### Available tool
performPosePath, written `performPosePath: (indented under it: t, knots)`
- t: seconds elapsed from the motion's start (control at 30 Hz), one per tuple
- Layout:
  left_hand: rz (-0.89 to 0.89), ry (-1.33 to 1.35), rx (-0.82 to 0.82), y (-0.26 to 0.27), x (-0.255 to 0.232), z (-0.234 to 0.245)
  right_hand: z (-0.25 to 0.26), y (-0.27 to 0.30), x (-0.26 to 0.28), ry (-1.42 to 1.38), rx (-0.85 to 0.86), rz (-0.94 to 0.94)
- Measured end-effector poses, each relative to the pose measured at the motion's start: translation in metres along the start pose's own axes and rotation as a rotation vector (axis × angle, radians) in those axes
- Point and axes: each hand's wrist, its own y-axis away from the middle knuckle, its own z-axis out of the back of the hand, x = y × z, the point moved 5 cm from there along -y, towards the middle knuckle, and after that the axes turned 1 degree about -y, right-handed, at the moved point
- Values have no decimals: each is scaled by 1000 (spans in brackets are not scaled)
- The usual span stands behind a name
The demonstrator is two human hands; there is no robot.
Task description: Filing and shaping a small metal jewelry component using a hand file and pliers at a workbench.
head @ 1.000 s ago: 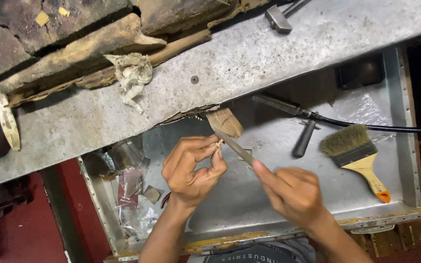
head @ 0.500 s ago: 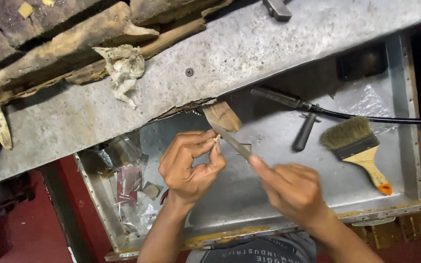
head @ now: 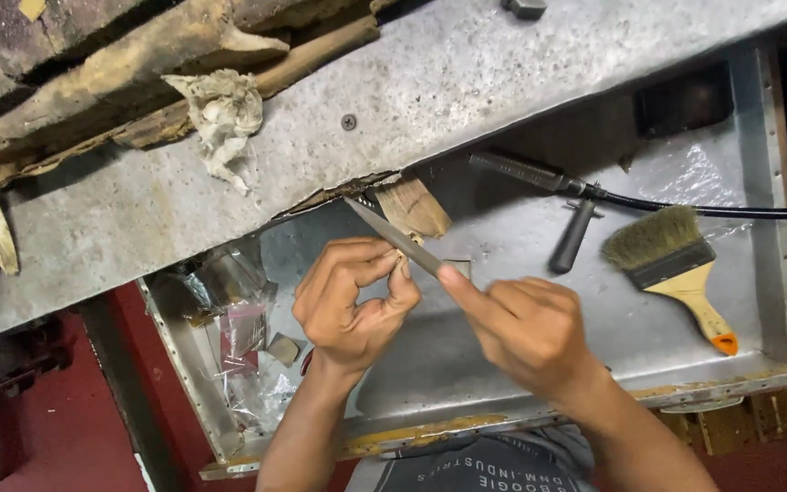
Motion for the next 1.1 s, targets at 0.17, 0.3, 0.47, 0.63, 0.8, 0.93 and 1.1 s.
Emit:
performPosePath:
  t: [0.17,0.3,0.47,0.63,0.8,0.93,1.1]
  knots:
    - [-8,-7,-31,-6,-4,-4,14,44,-9,79,51,-28]
    - [-10,-9,-28,1,-1,-3,-4,-3,-4,-59,-7,-29]
    - [1,-1,-37,-4,-5,-6,17,36,-8,9,33,-74]
    - [-24,-60,-56,2,-8,-5,-7,19,-8,-88,-18,-67]
    - [-27,-50,-56,-3,-9,-7,5,55,-19,-44,-36,-66]
    - [-35,-50,-63,2,-6,-9,-3,30,-11,-40,-19,-70]
    - [-32,-75,-52,0,-8,-9,-6,26,-15,-118,-93,-64]
